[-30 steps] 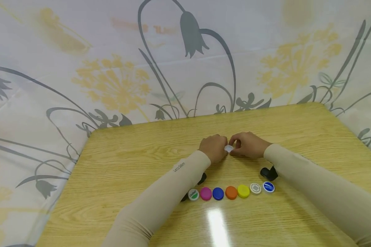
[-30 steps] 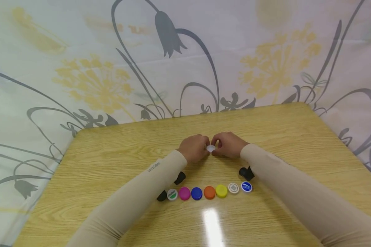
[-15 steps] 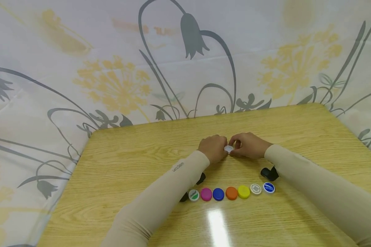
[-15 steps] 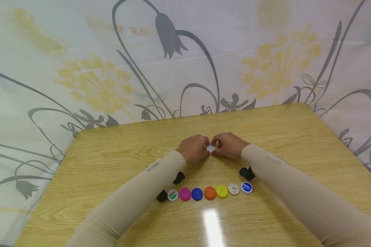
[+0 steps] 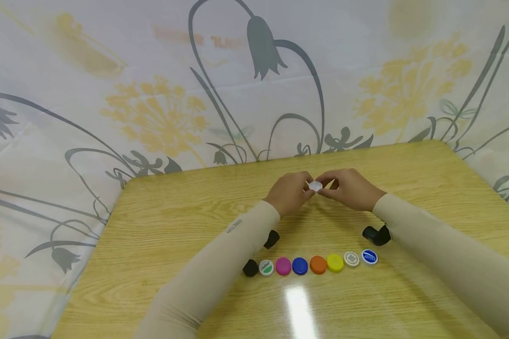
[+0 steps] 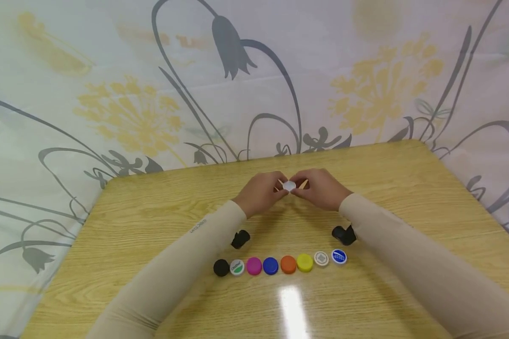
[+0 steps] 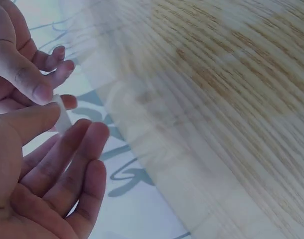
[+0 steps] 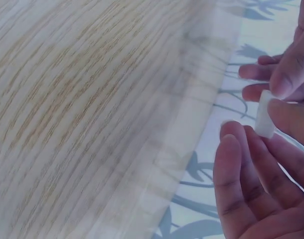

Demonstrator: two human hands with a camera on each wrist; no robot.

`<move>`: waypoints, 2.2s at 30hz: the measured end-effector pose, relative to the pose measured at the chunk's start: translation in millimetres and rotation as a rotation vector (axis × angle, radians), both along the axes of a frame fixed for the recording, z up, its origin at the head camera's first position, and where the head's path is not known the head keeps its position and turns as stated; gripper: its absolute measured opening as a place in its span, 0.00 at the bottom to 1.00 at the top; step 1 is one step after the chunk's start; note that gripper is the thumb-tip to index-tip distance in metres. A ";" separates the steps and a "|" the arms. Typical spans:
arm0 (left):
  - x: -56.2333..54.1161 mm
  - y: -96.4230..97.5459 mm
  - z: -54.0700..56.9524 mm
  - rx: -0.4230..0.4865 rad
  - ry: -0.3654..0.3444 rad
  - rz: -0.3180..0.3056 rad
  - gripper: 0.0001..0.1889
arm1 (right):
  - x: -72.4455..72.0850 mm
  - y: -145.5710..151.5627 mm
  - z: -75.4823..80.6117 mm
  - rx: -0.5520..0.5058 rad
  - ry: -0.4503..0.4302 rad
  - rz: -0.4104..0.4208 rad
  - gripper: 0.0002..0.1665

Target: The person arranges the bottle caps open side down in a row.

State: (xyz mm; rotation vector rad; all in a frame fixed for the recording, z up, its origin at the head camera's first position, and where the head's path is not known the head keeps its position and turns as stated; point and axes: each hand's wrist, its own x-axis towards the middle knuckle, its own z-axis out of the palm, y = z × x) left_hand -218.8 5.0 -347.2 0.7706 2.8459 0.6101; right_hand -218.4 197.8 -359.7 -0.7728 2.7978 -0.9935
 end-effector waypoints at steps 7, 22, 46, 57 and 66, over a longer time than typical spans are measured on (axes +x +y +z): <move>2.0 -2.5 -0.1 0.064 0.024 0.035 0.16 | 1.0 -0.9 0.9 -0.025 0.005 -0.015 0.16; 6.0 -5.2 -2.9 0.075 0.058 0.060 0.14 | 3.9 3.5 2.1 -0.071 -0.137 -0.072 0.22; 18.5 -6.1 -5.9 0.226 0.047 0.013 0.19 | 19.1 7.2 2.1 -0.296 -0.215 -0.093 0.19; 31.2 3.0 -5.1 0.170 0.037 -0.027 0.18 | 33.0 25.1 4.0 -0.290 -0.236 -0.018 0.16; 48.3 19.1 -6.4 0.170 0.042 -0.017 0.16 | 49.5 45.9 1.5 -0.218 -0.148 0.019 0.14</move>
